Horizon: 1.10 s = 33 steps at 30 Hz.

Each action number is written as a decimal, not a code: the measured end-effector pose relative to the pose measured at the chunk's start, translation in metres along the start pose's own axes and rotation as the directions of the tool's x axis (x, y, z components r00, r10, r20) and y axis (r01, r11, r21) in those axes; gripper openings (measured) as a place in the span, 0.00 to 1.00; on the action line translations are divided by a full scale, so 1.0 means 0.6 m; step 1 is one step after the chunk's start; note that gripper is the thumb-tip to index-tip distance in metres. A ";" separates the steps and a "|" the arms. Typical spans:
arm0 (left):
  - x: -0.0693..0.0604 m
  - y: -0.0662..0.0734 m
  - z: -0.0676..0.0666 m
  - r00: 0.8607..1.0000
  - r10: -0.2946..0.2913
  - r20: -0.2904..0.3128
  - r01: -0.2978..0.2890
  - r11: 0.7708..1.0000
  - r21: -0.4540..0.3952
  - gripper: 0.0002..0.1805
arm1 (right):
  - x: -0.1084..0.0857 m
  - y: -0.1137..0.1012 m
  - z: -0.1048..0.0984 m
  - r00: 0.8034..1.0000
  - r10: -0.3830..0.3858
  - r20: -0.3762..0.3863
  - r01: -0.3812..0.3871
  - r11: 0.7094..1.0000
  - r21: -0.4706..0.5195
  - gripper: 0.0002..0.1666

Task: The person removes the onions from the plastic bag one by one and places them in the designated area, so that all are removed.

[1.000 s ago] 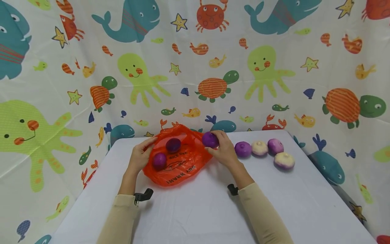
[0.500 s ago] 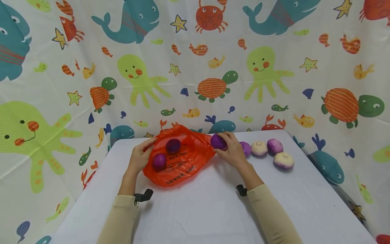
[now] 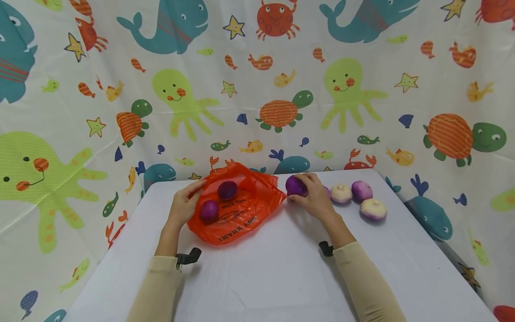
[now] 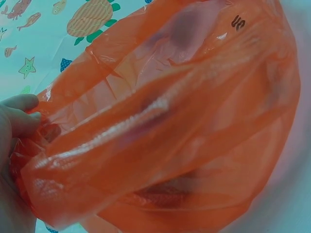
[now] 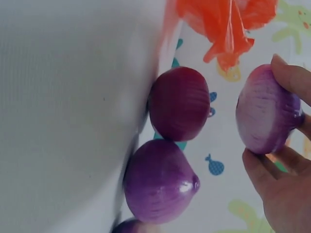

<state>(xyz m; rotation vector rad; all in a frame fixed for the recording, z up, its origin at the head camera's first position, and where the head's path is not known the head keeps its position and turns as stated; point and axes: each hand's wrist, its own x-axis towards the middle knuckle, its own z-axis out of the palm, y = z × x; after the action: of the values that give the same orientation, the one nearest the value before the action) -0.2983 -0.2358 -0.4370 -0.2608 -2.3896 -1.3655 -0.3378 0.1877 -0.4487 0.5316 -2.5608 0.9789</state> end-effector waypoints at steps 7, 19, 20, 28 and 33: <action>0.001 0.001 -0.002 1.000 -0.002 0.000 0.002 1.000 0.008 0.22 | -0.005 0.015 -0.010 1.000 0.003 0.013 -0.002 1.000 -0.022 0.40; 0.001 -0.001 -0.001 1.000 0.016 -0.001 -0.016 1.000 0.005 0.22 | -0.019 0.046 -0.039 0.999 0.024 0.037 -0.021 0.996 -0.089 0.40; 0.002 -0.002 -0.001 1.000 0.017 -0.003 -0.017 1.000 0.006 0.22 | -0.020 0.049 -0.042 0.999 0.025 0.035 -0.022 0.995 -0.093 0.40; 0.002 -0.003 0.000 1.000 0.025 -0.002 -0.025 1.000 0.002 0.22 | -0.029 0.063 -0.064 0.998 0.054 0.033 -0.050 0.992 -0.119 0.40; 0.003 -0.005 0.000 0.999 0.037 -0.004 -0.037 0.999 0.006 0.22 | -0.036 0.068 -0.080 0.997 0.072 0.030 -0.068 0.991 -0.114 0.40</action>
<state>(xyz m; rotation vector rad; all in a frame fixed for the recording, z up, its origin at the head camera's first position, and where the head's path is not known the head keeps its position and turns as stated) -0.3008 -0.2375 -0.4385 -0.2987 -2.3739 -1.3411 -0.3291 0.2535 -0.4475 0.4330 -2.6626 0.8482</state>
